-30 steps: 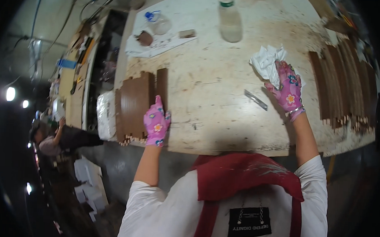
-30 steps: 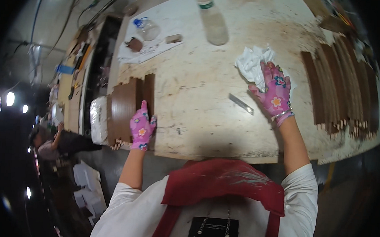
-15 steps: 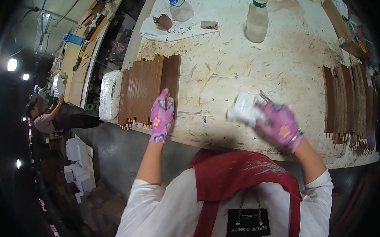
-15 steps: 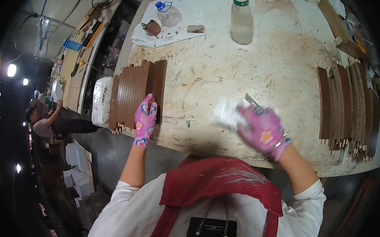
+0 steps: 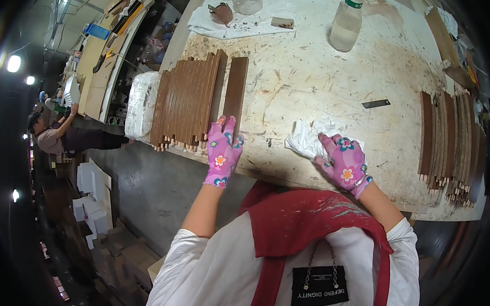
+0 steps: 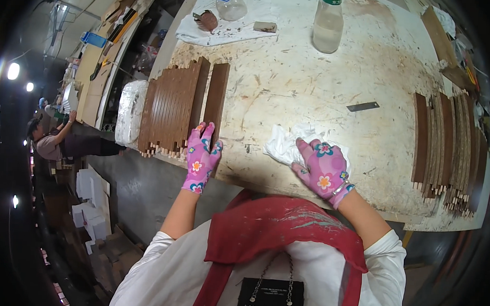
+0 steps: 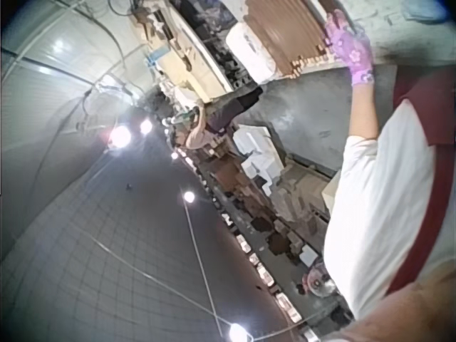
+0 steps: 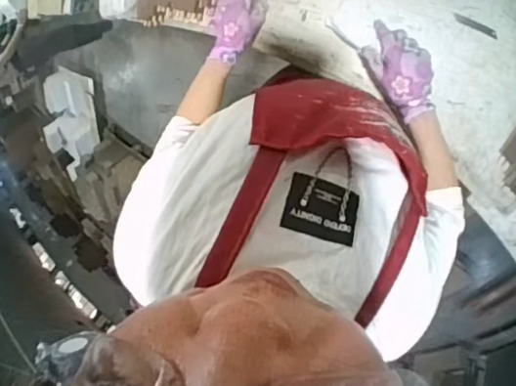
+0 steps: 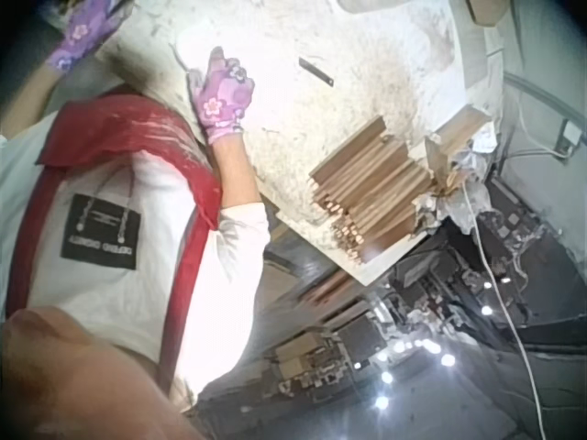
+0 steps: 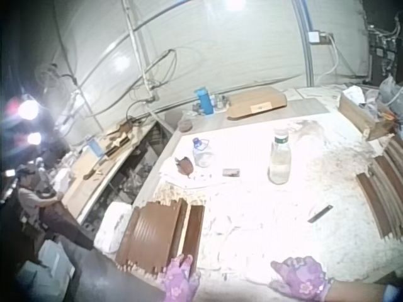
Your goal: The person wipes wood strips with a cloth and applies a substance from a bottle.
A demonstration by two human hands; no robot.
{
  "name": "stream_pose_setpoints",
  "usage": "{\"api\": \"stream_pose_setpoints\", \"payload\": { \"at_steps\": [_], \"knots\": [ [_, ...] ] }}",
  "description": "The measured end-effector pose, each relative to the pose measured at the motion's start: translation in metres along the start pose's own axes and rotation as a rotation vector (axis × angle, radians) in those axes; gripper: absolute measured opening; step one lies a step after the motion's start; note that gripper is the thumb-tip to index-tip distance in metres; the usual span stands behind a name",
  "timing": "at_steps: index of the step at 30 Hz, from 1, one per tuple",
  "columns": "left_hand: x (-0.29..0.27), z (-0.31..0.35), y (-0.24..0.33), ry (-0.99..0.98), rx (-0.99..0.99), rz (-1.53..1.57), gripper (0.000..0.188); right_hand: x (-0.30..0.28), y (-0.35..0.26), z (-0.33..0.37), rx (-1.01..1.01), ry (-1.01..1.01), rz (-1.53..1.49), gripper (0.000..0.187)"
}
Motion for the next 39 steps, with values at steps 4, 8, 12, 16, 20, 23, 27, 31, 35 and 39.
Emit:
{"api": "stream_pose_setpoints", "payload": {
  "at_steps": [4,8,12,16,20,23,27,31,35,39],
  "knots": [
    [0.007,0.011,-0.002,0.022,-0.222,0.151,0.06,-0.011,-0.008,0.002,-0.252,0.27,0.017,0.046],
    [-0.008,-0.002,0.037,0.097,-0.029,0.219,0.067,-0.003,0.014,-0.018,-0.141,0.185,-0.249,0.043],
    [0.007,0.008,0.056,0.129,0.026,0.303,0.069,-0.042,0.073,-0.064,0.202,0.294,-0.474,0.042],
    [0.031,0.029,0.027,0.053,-0.214,0.403,0.084,-0.063,-0.03,-0.059,-0.196,0.526,-0.29,0.044],
    [0.061,0.04,0.007,-0.032,-0.172,0.513,0.082,0.025,-0.138,-0.063,-0.575,0.291,-0.095,0.015],
    [0.017,0.028,0.028,0.274,0.02,0.366,0.083,0.01,-0.074,-0.127,-0.181,0.418,-0.046,0.015],
    [0.053,0.035,0.015,0.049,-0.175,0.727,0.09,-0.055,0.045,-0.174,0.141,0.46,-0.07,0.023],
    [0.025,0.03,0.029,0.173,-0.009,0.271,0.094,-0.001,-0.07,-0.118,-0.039,0.183,0.121,0.026],
    [0.032,0.031,0.024,0.137,0.031,0.351,0.096,-0.009,-0.036,-0.13,-0.112,0.663,0.024,0.025],
    [0.026,0.024,0.021,0.073,-0.008,0.416,0.096,-0.073,0.029,-0.161,0.053,0.556,0.041,0.031]
  ]
}}
Point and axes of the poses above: each hand's wrist, its own z-axis away from the middle knuckle, its own x-axis out of the palm, y = z × x, the point moved 9 cm from there along -z, towards the middle knuckle, and after that the axes turned 14 degrees about x, right-handed, at the moved point
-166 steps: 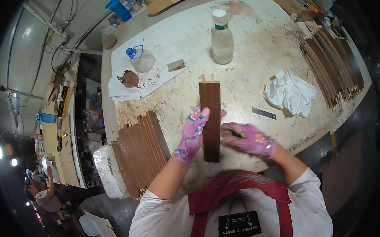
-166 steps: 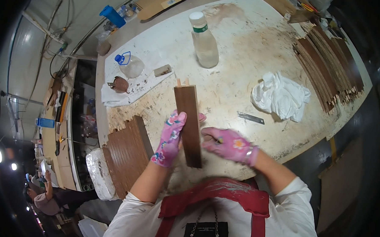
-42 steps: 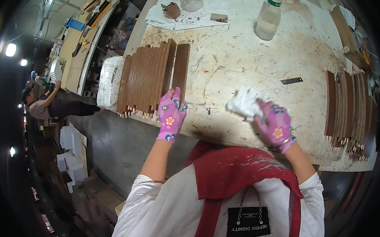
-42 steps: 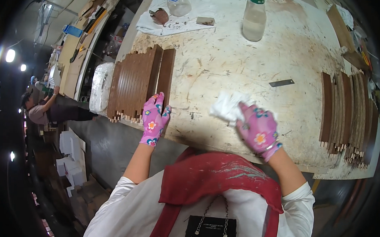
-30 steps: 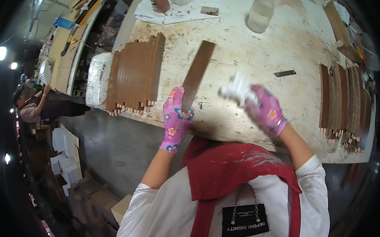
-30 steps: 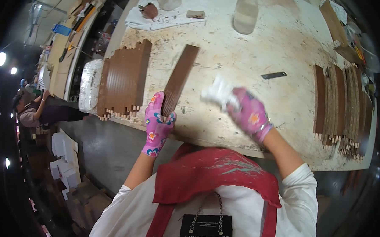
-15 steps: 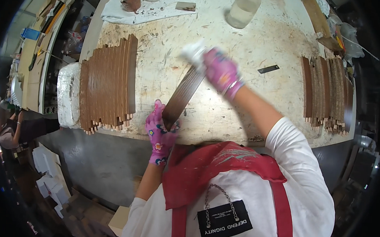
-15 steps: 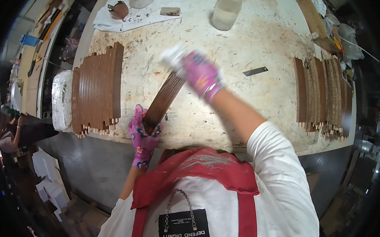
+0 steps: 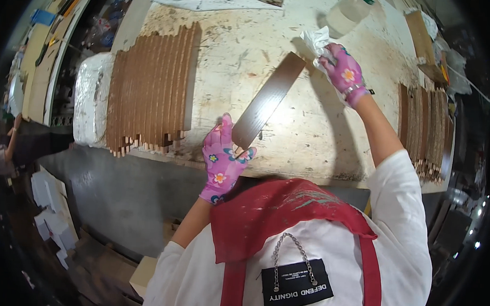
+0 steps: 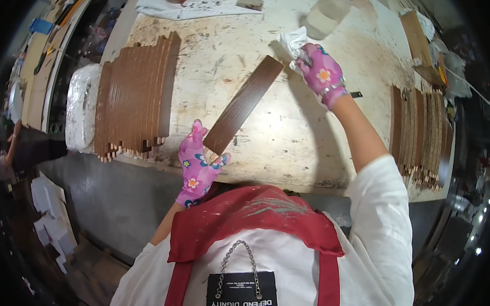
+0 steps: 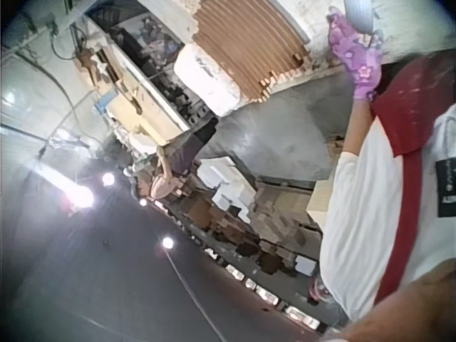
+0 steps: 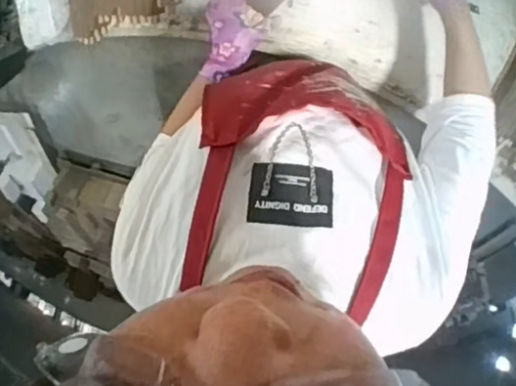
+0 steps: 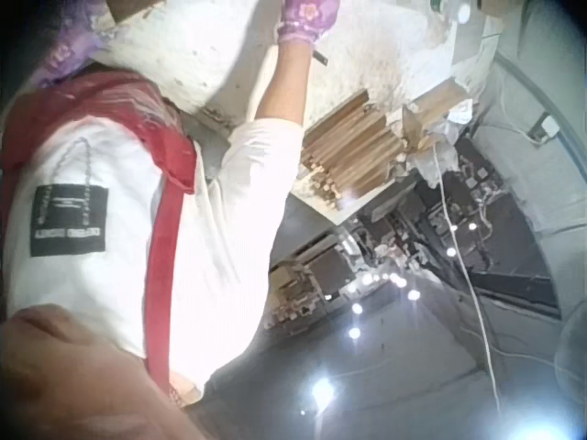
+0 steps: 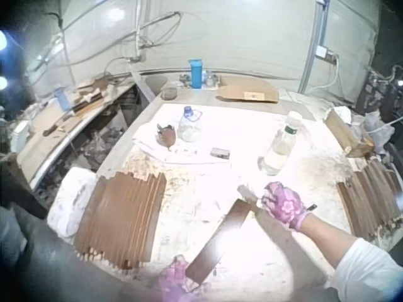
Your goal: The person wipes wood strips with a cloth and applies a substance from a bottle.
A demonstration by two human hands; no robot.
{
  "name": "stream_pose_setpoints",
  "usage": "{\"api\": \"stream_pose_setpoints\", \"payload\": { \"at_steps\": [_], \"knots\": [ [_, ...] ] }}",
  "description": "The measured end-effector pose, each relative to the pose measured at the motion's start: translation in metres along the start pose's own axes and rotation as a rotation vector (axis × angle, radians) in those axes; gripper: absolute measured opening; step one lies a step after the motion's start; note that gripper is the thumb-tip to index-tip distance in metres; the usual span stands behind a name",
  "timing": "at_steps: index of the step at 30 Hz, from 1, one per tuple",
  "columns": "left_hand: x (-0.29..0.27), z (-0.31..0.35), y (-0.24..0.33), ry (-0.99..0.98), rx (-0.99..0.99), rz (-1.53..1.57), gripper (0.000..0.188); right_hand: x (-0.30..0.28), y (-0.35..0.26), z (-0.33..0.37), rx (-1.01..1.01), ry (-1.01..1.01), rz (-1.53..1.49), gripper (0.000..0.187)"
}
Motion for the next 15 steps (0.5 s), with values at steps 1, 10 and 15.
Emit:
{"api": "stream_pose_setpoints", "payload": {
  "at_steps": [1,10,15],
  "knots": [
    [-0.002,0.005,-0.001,0.038,0.022,0.057,0.1,-0.006,-0.021,0.008,-0.035,-0.03,-0.067,0.033],
    [-0.004,0.006,-0.006,0.028,0.01,-0.08,0.092,0.054,-0.174,0.163,-0.423,-0.505,-0.129,0.025],
    [-0.001,0.0,-0.003,0.007,-0.037,-0.033,0.095,0.025,-0.041,0.014,0.149,-0.142,-0.308,0.031]
  ]
}}
Point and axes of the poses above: each hand's wrist, its own z-axis away from the middle knuckle, its own x-axis out of the palm, y = z × x, the point moved 9 cm from there along -z, towards the middle knuckle, and after that the axes turned 14 degrees about x, right-handed, at the moved point
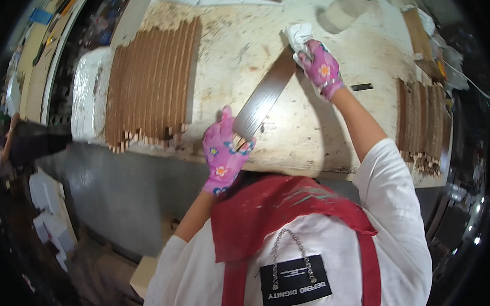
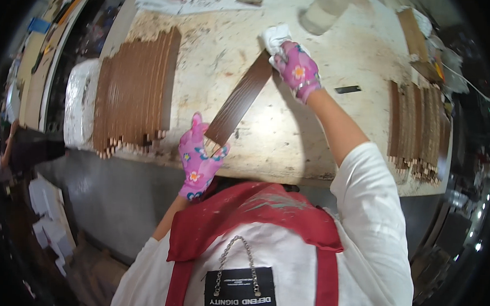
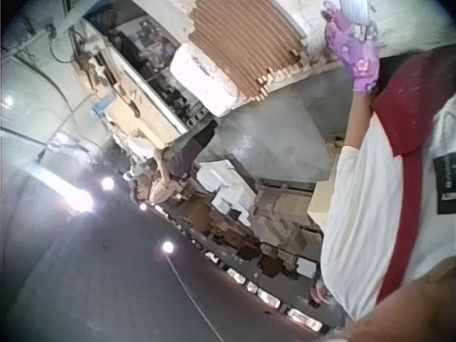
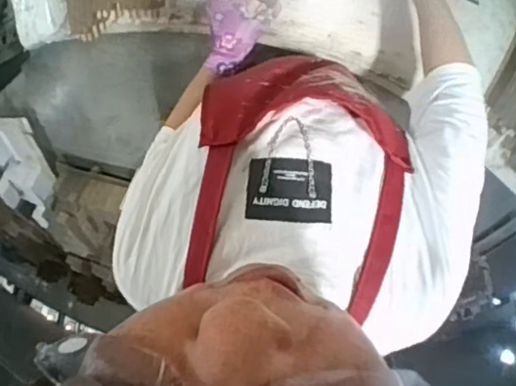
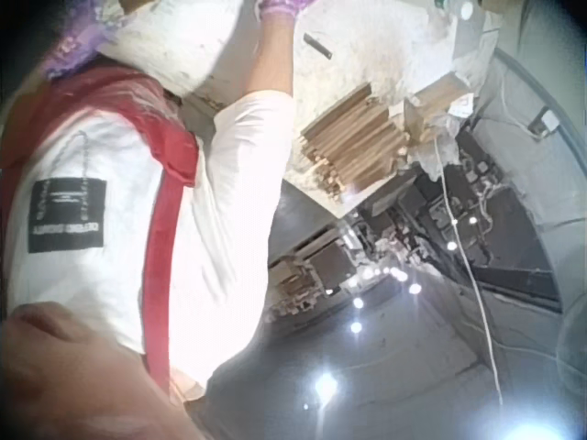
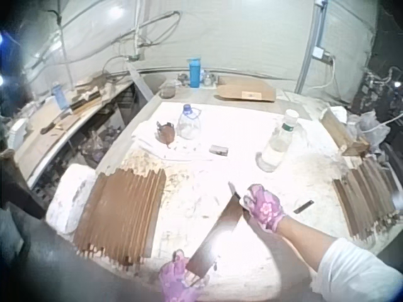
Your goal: The person wipes wood strips with a cloth and applies a substance from a bottle.
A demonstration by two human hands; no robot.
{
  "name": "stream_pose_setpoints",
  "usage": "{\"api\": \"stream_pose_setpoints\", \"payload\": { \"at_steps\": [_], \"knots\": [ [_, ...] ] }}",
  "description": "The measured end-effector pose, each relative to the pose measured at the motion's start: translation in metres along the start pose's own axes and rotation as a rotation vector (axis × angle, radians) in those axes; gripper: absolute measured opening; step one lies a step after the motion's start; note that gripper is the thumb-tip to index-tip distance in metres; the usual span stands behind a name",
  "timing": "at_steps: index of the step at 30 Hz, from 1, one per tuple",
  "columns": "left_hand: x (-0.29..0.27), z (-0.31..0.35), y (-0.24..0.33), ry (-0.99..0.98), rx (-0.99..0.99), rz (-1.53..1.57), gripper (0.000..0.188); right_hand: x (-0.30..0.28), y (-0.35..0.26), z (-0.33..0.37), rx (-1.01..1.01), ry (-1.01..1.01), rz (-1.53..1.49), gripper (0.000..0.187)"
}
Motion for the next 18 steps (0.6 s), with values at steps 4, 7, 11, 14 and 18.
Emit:
{"api": "stream_pose_setpoints", "payload": {
  "at_steps": [4,7,11,14,18],
  "knots": [
    [0.004,0.004,-0.005,0.026,0.0,-0.015,0.089,-0.01,0.009,-0.008,-0.025,0.038,0.118,0.03],
    [0.001,0.013,-0.003,0.026,0.014,-0.055,0.089,0.053,-0.063,0.083,-0.224,-0.391,0.25,0.028],
    [-0.003,0.003,0.003,0.077,0.114,-0.044,0.088,-0.001,-0.005,0.027,-0.134,0.161,0.312,0.028],
    [-0.013,-0.001,-0.006,0.034,0.002,0.187,0.079,-0.042,0.073,-0.026,0.391,0.043,0.002,0.04],
    [0.022,0.021,-0.019,-0.128,-0.605,1.434,0.053,-0.071,0.06,0.001,0.394,-0.002,-0.222,0.052]
  ]
}}
Point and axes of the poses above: each hand's wrist, its own z-axis away from the middle knuckle, its own x-axis out of the palm, y = z × x, the point moved 9 cm from there along -z, towards the middle knuckle, and after that the axes turned 14 degrees about x, right-handed, at the moved point
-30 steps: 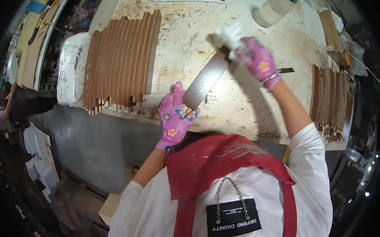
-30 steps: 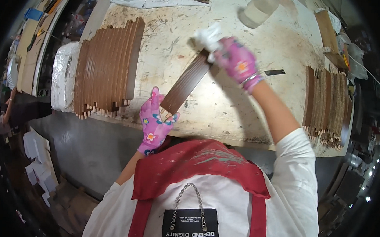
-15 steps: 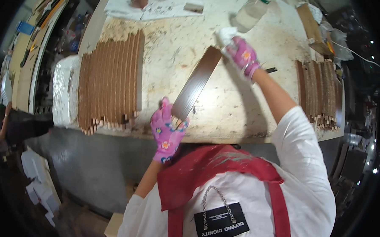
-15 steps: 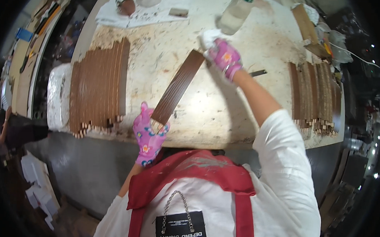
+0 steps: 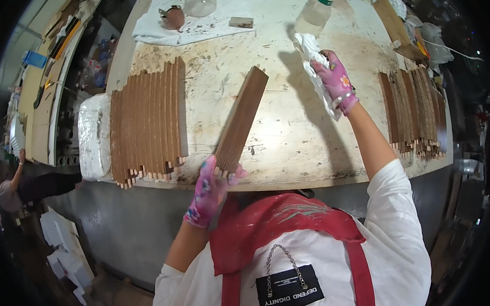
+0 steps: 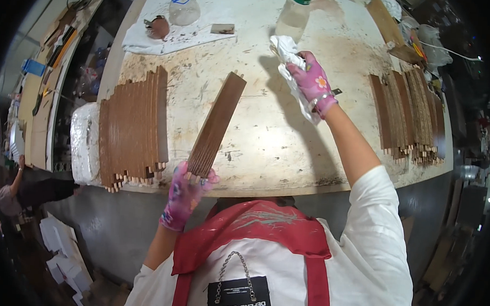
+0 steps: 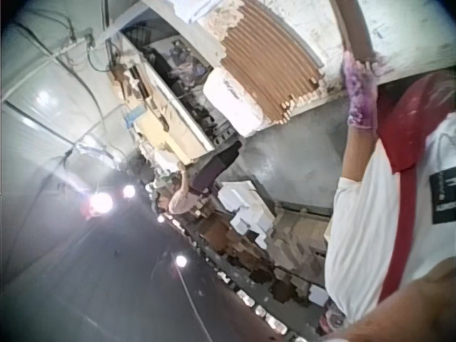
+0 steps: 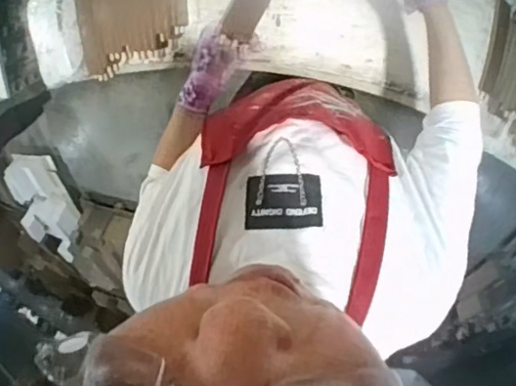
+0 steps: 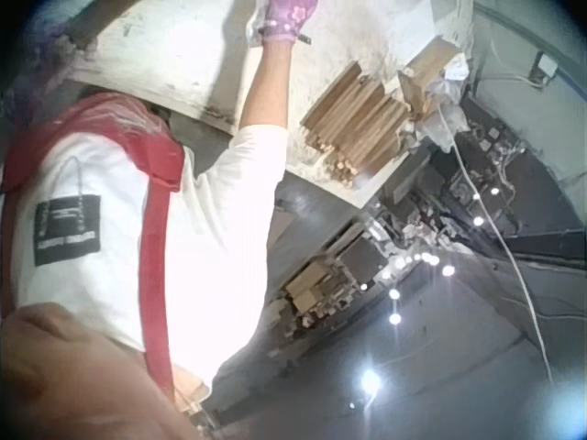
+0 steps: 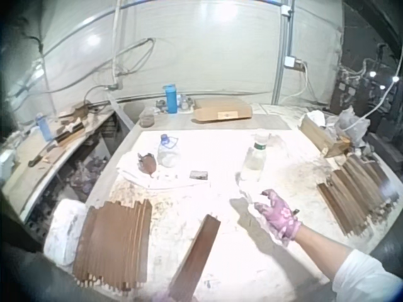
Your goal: The person wipes wood strips with a cloth and applies a substance from a bottle.
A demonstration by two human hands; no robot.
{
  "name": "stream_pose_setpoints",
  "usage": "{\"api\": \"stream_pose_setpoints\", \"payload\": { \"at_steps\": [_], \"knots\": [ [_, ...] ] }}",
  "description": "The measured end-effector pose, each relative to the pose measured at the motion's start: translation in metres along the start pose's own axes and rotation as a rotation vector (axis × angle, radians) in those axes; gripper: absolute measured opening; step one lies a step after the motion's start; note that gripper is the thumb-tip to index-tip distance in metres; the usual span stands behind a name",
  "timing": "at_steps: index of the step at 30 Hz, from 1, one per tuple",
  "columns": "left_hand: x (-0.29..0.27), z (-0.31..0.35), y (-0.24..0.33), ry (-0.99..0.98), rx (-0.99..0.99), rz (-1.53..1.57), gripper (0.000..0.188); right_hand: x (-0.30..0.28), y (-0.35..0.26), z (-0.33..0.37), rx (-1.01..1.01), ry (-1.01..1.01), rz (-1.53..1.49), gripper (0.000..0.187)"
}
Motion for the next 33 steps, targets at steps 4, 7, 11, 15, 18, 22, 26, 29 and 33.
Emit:
{"api": "stream_pose_setpoints", "payload": {
  "at_steps": [4,7,11,15,18,22,26,29,33],
  "knots": [
    [0.018,0.009,-0.016,-0.066,-0.354,0.731,0.049,0.075,-0.078,0.125,-0.964,0.196,0.482,0.045],
    [0.018,0.028,-0.026,-0.009,-0.335,0.677,0.056,0.17,-0.088,0.218,-0.981,-0.492,0.524,0.026],
    [0.004,0.033,-0.042,0.056,-0.457,0.666,0.058,0.163,-0.039,0.09,-0.517,-0.182,0.39,0.035],
    [0.016,0.023,-0.02,-0.016,-0.353,0.548,0.057,0.072,0.0,-0.049,-0.266,0.008,0.474,0.032],
    [0.019,0.02,-0.015,-0.049,-0.2,0.495,0.055,0.072,-0.052,0.009,-0.406,-0.022,0.431,0.031],
    [0.025,0.008,-0.026,-0.057,-0.404,0.8,0.057,0.106,-0.049,0.048,-0.488,-0.031,0.388,0.031],
    [0.031,0.012,-0.03,0.087,-0.554,1.048,0.056,0.147,-0.058,0.129,-0.63,-0.204,0.506,0.03],
    [0.013,0.001,-0.051,-0.049,-0.342,1.037,0.058,0.171,-0.071,0.201,-0.865,-0.441,0.399,0.035],
    [0.031,0.002,-0.024,0.098,-0.374,0.932,0.056,0.138,-0.049,0.104,-0.607,-0.135,0.34,0.037]
  ]
}}
Point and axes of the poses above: each hand's wrist, its own z-axis away from the middle knuckle, its own x-axis out of the palm, y = z × x, the point moved 9 cm from there along -z, towards the middle knuckle, and after that the axes turned 14 degrees about x, right-handed, at the moved point
